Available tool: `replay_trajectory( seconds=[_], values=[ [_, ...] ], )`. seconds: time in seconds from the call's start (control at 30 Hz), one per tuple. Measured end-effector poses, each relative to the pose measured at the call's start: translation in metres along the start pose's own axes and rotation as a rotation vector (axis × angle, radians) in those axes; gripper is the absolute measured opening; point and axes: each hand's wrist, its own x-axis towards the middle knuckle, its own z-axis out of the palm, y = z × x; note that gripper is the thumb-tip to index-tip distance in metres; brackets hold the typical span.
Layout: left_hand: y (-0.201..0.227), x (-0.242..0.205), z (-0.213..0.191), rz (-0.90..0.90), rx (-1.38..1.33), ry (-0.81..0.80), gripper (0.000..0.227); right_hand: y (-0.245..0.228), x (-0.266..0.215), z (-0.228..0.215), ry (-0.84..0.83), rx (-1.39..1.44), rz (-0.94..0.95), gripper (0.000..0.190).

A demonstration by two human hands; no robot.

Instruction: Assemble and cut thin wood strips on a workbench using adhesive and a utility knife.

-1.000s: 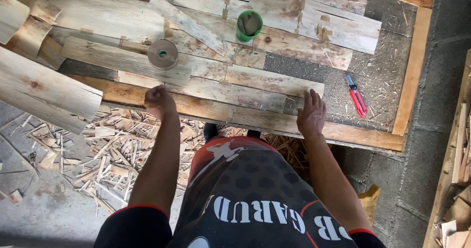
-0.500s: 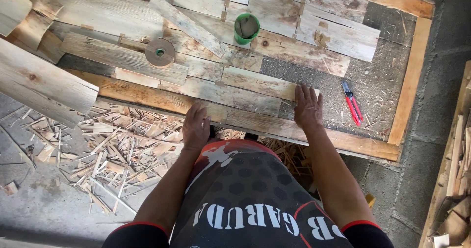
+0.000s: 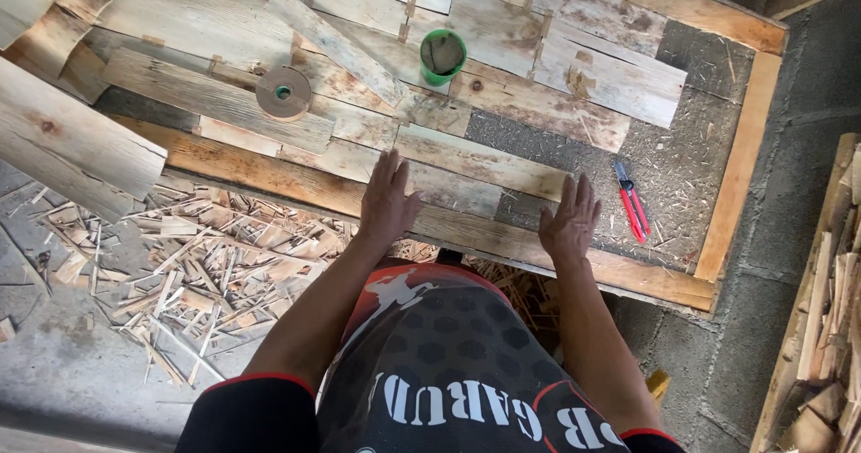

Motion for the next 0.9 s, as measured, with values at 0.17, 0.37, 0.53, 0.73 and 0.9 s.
replay_trajectory(
  seconds=[0.17, 0.37, 0.53, 0.73, 0.9],
  values=[
    [0.033, 0.072, 0.032, 0.009, 0.222, -0.29, 0.077, 0.045, -0.018, -0.001, 0.041, 0.064, 0.151, 0.086],
    [0.048, 0.112, 0.065, 0.082, 0.31, -0.386, 0.084, 0.122, -0.019, 0.01, 0.066, 0.083, 0.32, 0.094],
    [0.047, 0.12, 0.073, 0.078, 0.436, -0.456, 0.083, 0.159, -0.019, 0.009, 0.05, 0.095, 0.381, 0.093],
    [0.038, 0.123, 0.08, 0.088, 0.464, -0.466, 0.081, 0.174, -0.004, 0.015, -0.044, 0.128, 0.403, 0.088],
    [0.045, 0.123, 0.068, 0.097, 0.526, -0.541, 0.083, 0.19, 0.013, 0.037, 0.014, 0.077, 0.337, 0.067]
  ],
)
